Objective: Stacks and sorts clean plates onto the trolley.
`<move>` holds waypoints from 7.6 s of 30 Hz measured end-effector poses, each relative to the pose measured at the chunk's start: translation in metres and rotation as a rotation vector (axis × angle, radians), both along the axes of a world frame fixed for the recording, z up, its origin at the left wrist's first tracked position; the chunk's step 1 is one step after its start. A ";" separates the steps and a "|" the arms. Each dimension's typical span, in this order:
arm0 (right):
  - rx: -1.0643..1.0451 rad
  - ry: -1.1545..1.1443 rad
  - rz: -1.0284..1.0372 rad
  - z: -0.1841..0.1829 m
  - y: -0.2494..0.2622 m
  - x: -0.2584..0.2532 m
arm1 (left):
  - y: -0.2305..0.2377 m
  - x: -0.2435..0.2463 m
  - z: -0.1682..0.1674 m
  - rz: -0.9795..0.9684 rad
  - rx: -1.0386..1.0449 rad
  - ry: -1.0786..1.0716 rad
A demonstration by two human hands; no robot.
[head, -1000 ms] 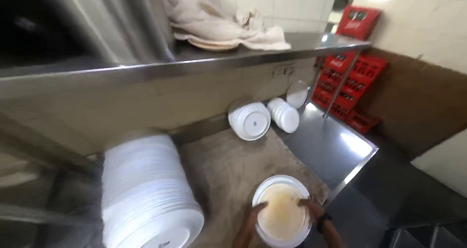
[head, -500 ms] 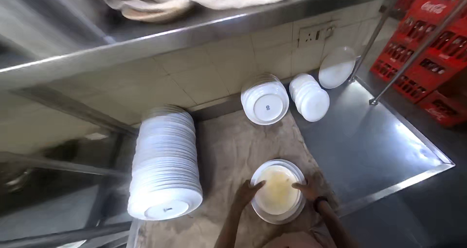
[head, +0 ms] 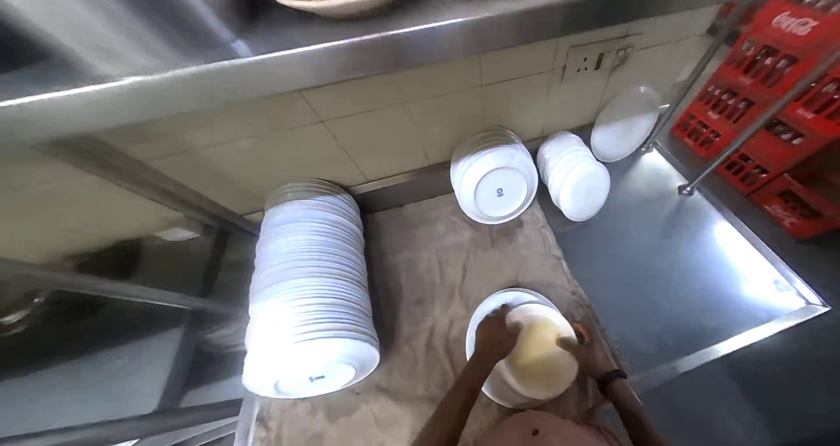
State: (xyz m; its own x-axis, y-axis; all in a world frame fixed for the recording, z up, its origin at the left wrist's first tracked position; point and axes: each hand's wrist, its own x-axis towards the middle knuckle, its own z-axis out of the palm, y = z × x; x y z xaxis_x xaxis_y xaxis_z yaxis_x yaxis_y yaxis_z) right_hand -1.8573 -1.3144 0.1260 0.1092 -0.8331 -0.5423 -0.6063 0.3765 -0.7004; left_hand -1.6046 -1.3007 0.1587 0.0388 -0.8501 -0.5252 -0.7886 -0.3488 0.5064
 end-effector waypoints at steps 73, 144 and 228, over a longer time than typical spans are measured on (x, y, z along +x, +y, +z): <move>-0.201 0.039 0.021 -0.025 -0.033 0.028 | 0.025 0.061 -0.035 0.192 -0.121 -0.099; 0.890 -0.582 -0.128 0.005 0.119 0.415 | 0.258 0.373 -0.015 1.603 0.026 0.793; 0.375 -0.488 -0.261 0.061 -0.332 0.096 | -0.216 0.101 0.004 1.100 -0.105 0.846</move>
State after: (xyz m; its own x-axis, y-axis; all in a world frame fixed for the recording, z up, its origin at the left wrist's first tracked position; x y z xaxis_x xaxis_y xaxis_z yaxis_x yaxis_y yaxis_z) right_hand -1.7611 -1.6467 0.1869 0.2359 -0.6303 -0.7396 -0.1094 0.7391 -0.6647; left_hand -1.5031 -1.5162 0.1630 0.4121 -0.6273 -0.6608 0.4188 -0.5137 0.7489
